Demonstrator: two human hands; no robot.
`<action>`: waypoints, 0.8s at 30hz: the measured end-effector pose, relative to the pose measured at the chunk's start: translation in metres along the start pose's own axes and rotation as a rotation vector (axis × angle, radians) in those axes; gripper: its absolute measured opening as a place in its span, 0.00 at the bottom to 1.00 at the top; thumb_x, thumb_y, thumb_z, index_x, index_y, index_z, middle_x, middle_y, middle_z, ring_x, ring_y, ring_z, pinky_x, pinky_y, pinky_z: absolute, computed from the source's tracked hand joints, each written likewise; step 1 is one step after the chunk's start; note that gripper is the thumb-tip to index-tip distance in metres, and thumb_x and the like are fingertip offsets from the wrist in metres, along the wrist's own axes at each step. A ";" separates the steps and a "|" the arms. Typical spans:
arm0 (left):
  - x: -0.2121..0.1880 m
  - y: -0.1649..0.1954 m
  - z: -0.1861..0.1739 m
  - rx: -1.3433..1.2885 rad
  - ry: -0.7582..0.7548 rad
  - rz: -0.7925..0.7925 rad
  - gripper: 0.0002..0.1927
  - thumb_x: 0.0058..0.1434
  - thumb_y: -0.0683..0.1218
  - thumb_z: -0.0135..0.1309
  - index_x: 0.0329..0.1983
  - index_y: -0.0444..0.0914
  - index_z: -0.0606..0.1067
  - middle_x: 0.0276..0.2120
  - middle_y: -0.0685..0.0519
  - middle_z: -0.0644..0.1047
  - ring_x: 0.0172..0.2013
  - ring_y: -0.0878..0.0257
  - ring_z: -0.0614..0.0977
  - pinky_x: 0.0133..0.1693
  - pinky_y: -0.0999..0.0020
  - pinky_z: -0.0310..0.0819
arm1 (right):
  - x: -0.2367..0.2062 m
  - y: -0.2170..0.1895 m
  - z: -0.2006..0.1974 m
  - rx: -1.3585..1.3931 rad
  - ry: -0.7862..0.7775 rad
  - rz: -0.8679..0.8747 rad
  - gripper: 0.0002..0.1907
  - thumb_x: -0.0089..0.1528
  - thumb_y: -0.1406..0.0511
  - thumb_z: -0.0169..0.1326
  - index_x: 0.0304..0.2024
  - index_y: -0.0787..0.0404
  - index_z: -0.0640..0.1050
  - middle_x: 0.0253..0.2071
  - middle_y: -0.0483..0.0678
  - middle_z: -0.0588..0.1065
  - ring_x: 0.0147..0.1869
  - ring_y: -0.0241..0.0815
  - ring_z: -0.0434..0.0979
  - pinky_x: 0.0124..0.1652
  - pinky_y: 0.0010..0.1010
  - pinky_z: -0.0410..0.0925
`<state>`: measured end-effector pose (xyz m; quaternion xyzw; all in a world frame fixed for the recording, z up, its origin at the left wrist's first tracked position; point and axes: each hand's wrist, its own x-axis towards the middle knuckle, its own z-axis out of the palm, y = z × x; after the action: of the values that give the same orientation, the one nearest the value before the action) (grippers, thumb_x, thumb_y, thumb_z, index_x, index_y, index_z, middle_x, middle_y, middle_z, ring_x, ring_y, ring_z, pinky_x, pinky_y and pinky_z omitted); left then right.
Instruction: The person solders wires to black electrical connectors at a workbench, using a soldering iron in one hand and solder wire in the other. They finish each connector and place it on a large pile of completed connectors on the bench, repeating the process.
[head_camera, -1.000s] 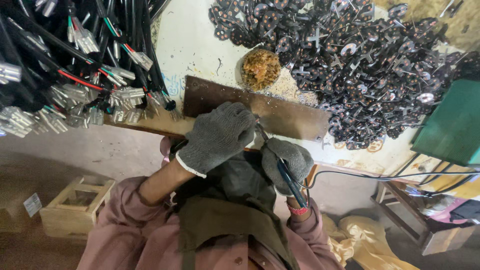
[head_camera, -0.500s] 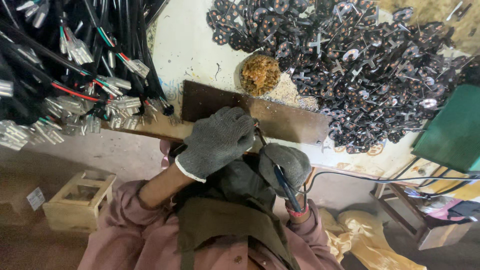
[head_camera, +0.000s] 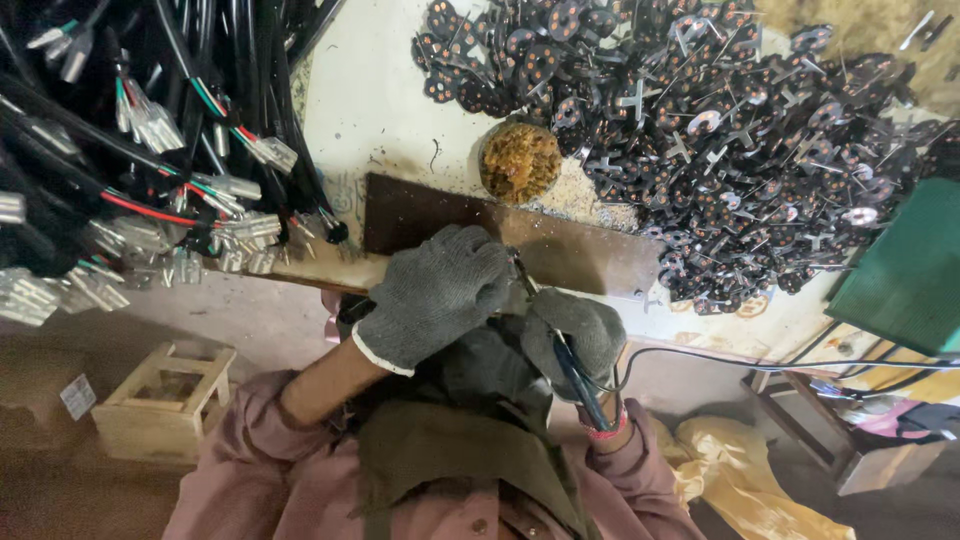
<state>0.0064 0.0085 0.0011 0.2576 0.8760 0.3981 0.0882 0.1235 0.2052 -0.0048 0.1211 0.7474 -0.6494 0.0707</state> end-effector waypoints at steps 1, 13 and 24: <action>0.000 0.000 0.001 0.001 -0.016 -0.004 0.06 0.58 0.46 0.58 0.36 0.42 0.74 0.33 0.51 0.74 0.35 0.52 0.78 0.31 0.55 0.74 | 0.000 0.001 0.001 0.044 0.003 -0.031 0.05 0.62 0.74 0.60 0.38 0.67 0.76 0.33 0.51 0.77 0.32 0.39 0.78 0.32 0.29 0.71; 0.000 0.000 0.001 0.029 -0.031 -0.012 0.06 0.60 0.46 0.59 0.33 0.42 0.73 0.31 0.51 0.73 0.34 0.52 0.78 0.29 0.54 0.73 | 0.011 0.004 -0.002 -0.447 0.016 -0.532 0.20 0.52 0.71 0.67 0.46 0.61 0.75 0.38 0.53 0.79 0.39 0.53 0.83 0.40 0.37 0.74; 0.002 0.001 -0.003 -0.021 -0.066 -0.014 0.06 0.58 0.46 0.58 0.34 0.42 0.73 0.31 0.50 0.73 0.33 0.52 0.78 0.28 0.56 0.73 | 0.008 0.009 -0.006 -0.425 0.061 -0.531 0.18 0.56 0.70 0.67 0.46 0.61 0.75 0.38 0.52 0.80 0.41 0.51 0.84 0.42 0.37 0.75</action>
<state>0.0035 0.0082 0.0042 0.2634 0.8701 0.3980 0.1226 0.1183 0.2127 -0.0146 -0.0758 0.8732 -0.4710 -0.0995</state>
